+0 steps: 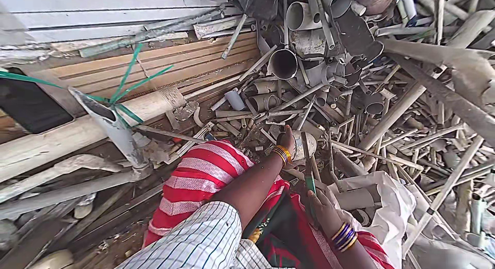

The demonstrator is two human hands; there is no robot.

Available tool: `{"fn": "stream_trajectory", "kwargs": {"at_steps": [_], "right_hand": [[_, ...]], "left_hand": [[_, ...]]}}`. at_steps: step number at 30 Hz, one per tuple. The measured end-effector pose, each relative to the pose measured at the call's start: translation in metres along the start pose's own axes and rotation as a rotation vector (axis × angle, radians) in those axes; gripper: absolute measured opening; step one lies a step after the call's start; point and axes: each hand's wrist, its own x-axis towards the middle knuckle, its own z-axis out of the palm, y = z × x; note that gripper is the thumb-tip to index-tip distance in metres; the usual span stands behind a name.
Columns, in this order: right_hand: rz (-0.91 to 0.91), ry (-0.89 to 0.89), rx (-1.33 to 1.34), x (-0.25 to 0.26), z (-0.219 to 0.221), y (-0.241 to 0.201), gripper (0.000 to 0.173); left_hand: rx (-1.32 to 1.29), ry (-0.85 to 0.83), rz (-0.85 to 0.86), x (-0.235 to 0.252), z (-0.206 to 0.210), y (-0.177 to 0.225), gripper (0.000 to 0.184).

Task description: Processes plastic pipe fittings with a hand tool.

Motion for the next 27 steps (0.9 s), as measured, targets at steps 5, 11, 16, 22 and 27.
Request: {"fn": "stream_trajectory", "kwargs": {"at_steps": [5, 11, 16, 22, 27], "right_hand": [[-0.209, 0.287, 0.214, 0.005, -0.005, 0.001, 0.033], [-0.049, -0.029, 0.053, -0.001, -0.004, 0.002, 0.033], [-0.065, 0.137, 0.105, -0.001, -0.008, 0.002, 0.035], [-0.170, 0.148, 0.235, 0.001, -0.009, 0.005, 0.033], [0.001, -0.060, -0.116, -0.002, -0.007, 0.003, 0.035]], "left_hand": [[-0.013, 0.037, -0.015, 0.003, 0.001, -0.002, 0.081], [-0.095, 0.040, -0.043, 0.003, 0.002, -0.001, 0.083], [-0.103, 0.034, -0.033, -0.002, 0.002, 0.000, 0.084], [-0.146, 0.065, -0.032, -0.001, 0.004, 0.001, 0.080], [-0.081, 0.007, 0.000, 0.000, 0.002, -0.002, 0.081]]}}
